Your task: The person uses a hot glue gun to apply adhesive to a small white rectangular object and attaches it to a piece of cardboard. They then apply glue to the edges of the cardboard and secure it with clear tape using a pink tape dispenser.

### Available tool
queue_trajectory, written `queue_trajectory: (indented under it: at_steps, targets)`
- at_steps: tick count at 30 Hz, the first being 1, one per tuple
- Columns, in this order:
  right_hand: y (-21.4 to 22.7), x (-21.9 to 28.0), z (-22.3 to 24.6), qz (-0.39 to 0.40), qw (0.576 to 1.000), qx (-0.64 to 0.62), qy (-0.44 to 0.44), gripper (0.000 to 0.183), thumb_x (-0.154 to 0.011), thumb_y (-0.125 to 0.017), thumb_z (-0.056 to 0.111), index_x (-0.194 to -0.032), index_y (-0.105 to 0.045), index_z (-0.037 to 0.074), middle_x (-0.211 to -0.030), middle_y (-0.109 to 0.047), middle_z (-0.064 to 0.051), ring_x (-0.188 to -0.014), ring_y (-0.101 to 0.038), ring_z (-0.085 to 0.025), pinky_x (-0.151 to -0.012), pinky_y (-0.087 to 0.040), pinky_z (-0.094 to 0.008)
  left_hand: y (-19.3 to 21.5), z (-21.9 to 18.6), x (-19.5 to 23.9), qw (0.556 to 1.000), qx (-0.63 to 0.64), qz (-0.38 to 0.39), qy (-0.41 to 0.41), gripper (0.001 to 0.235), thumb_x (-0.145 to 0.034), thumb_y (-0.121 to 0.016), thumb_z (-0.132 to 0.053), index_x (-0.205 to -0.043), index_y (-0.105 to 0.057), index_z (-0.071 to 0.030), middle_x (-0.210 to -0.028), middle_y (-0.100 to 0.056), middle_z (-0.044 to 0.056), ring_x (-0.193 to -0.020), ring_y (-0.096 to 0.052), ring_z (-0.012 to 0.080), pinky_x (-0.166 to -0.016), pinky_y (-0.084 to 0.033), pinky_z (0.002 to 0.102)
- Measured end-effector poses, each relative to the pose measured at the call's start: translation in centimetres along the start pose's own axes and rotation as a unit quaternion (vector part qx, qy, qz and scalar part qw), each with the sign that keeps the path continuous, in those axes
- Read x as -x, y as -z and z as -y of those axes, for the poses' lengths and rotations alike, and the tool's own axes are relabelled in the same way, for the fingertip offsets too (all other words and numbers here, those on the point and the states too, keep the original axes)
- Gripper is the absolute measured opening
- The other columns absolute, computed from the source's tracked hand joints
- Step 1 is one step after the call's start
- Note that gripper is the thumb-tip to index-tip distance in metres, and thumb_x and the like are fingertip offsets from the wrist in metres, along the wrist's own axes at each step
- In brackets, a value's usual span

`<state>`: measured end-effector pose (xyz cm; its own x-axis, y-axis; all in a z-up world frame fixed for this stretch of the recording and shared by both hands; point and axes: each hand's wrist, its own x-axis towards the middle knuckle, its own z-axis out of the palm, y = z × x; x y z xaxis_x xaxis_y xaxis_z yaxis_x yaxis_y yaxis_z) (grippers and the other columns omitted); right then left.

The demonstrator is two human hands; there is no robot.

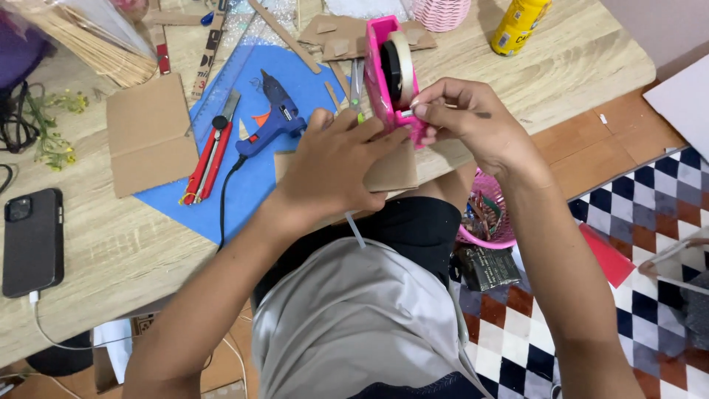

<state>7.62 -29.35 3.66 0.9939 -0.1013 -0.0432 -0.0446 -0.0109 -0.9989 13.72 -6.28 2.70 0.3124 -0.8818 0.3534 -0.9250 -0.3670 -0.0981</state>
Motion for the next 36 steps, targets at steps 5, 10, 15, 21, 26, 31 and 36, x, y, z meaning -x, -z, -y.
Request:
queue_trajectory:
  at_steps: [5,10,15,21,26,31,36]
  targets:
    - [-0.3,0.6,-0.1,-0.005,0.998,-0.054,-0.026,0.01,-0.097,-0.065,0.007,-0.106,-0.068,0.004,-0.088,-0.063,-0.004,-0.078,-0.069,-0.014,-0.084,-0.067,-0.035,0.8,0.0,-0.5,0.998,0.042,0.046,0.03,0.089,-0.064,-0.075,-0.057,-0.146,-0.056,-0.031,-0.117,-0.059,-0.002,-0.103,-0.049,0.027,-0.086,-0.031,0.047]
    - [0.1,0.8,-0.5,0.005,0.998,-0.065,-0.015,0.014,-0.097,-0.063,0.011,-0.107,-0.066,0.001,-0.086,-0.057,-0.003,-0.084,-0.07,-0.016,-0.088,-0.067,-0.044,0.5,-0.1,-0.7,0.992,0.087,0.067,0.056,0.088,-0.06,-0.075,-0.047,-0.145,-0.057,-0.031,-0.114,-0.059,0.001,-0.098,-0.046,0.0262,-0.09,-0.027,0.049]
    - [1.1,0.4,0.0,-0.026,1.0,0.017,0.002,0.009,-0.098,-0.063,0.011,-0.102,-0.065,0.003,-0.091,-0.06,-0.003,-0.094,-0.069,-0.015,-0.093,-0.063,-0.04,0.4,0.2,-1.1,0.993,0.087,0.067,0.044,0.093,-0.056,-0.078,-0.047,-0.145,-0.055,-0.034,-0.111,-0.061,-0.001,-0.098,-0.051,0.0259,-0.094,-0.029,0.049]
    - [1.0,-0.2,1.0,-0.084,0.978,0.183,0.052,0.015,-0.093,-0.072,0.009,-0.107,-0.072,0.002,-0.086,-0.067,-0.011,-0.09,-0.069,-0.02,-0.085,-0.062,-0.039,1.0,0.8,0.5,0.985,0.132,0.103,0.031,0.079,-0.06,-0.075,-0.045,-0.135,-0.064,-0.022,-0.12,-0.063,0.002,-0.103,-0.05,0.0274,-0.096,-0.027,0.052]
    - [1.2,1.6,-0.4,-0.141,0.964,0.217,0.063,0.019,-0.093,-0.079,0.015,-0.111,-0.075,0.009,-0.091,-0.072,-0.008,-0.089,-0.073,-0.015,-0.081,-0.062,-0.033,1.6,0.8,2.9,0.989,0.105,0.092,0.049,0.078,-0.062,-0.078,-0.049,-0.134,-0.063,-0.023,-0.124,-0.06,-0.003,-0.106,-0.047,0.0239,-0.099,-0.027,0.05]
    - [-1.1,3.1,-3.0,-0.216,0.959,0.107,0.147,0.055,-0.096,-0.084,0.01,-0.13,-0.041,0.011,-0.099,-0.072,-0.014,-0.085,-0.071,-0.015,-0.083,-0.062,-0.026,1.6,1.2,3.7,0.991,0.108,0.036,0.07,0.076,-0.064,-0.08,-0.047,-0.132,-0.064,-0.02,-0.124,-0.058,-0.004,-0.108,-0.046,0.0223,-0.102,-0.027,0.048]
    - [-3.1,4.0,-7.6,-0.326,0.869,0.288,0.236,0.031,-0.094,-0.089,0.014,-0.096,-0.059,0.005,-0.083,-0.061,-0.009,-0.079,-0.066,-0.027,-0.074,-0.053,-0.036,0.4,0.5,3.3,0.995,0.097,0.027,0.006,0.069,-0.059,-0.083,-0.04,-0.122,-0.066,-0.017,-0.119,-0.057,-0.004,-0.109,-0.044,0.0237,-0.108,-0.025,0.052]
